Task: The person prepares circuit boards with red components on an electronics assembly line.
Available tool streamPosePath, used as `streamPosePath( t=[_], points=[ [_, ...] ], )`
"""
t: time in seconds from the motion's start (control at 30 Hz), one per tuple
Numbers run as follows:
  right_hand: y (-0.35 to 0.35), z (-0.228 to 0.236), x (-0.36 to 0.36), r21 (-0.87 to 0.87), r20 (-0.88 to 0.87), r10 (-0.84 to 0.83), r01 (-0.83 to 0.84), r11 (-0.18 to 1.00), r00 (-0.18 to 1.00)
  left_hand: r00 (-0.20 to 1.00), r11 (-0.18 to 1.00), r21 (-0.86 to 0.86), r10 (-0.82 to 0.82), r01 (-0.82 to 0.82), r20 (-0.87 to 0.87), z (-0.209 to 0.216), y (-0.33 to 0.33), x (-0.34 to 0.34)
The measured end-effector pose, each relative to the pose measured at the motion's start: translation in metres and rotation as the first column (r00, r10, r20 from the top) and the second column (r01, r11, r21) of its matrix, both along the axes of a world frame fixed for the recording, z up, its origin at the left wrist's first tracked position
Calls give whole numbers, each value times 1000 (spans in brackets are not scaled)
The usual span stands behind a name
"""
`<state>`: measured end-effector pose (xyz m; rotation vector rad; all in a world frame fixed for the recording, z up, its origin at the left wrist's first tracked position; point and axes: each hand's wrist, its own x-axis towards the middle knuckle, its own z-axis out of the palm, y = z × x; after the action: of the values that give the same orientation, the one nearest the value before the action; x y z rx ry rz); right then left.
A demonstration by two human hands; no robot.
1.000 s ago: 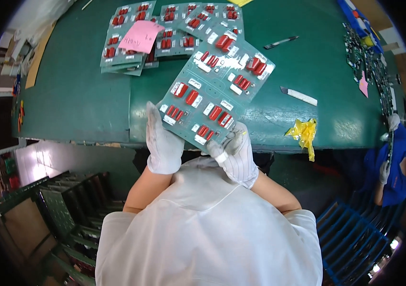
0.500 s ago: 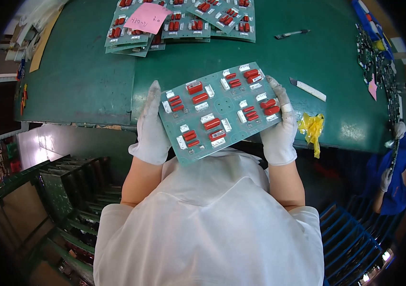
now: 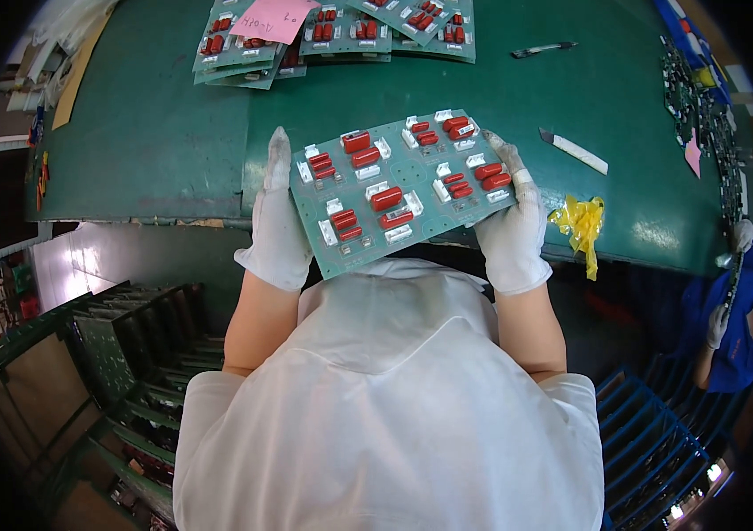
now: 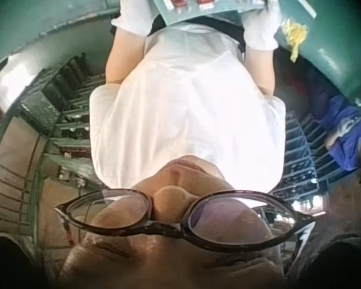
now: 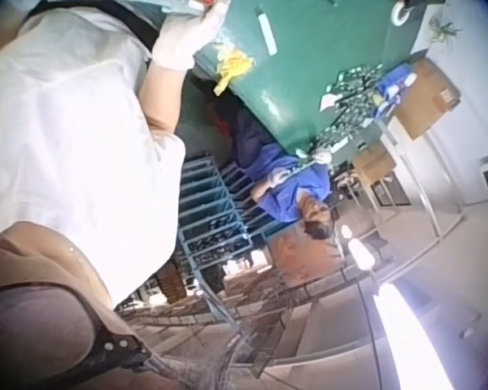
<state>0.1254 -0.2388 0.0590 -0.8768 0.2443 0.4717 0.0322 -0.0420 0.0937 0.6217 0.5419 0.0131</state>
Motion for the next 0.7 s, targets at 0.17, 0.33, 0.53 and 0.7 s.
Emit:
streamPosePath(
  t=[0.17,0.33,0.53,0.7],
  points=[
    [1,2,-3,3,-55,-27,28,1000,998,1000,999,-48,17,-17,2,-13,0,-1],
    [3,15,-14,-78,101,-4,12,997,995,997,985,-172,20,-32,-68,-28,3,-4],
    [4,17,-25,-426,427,136,66,902,894,996,979,-204,6,-23,-86,-14,5,-4],
    [10,30,-30,-234,274,43,23,972,961,987,976,-191,79,-106,-141,-13,6,-2]
  ],
)
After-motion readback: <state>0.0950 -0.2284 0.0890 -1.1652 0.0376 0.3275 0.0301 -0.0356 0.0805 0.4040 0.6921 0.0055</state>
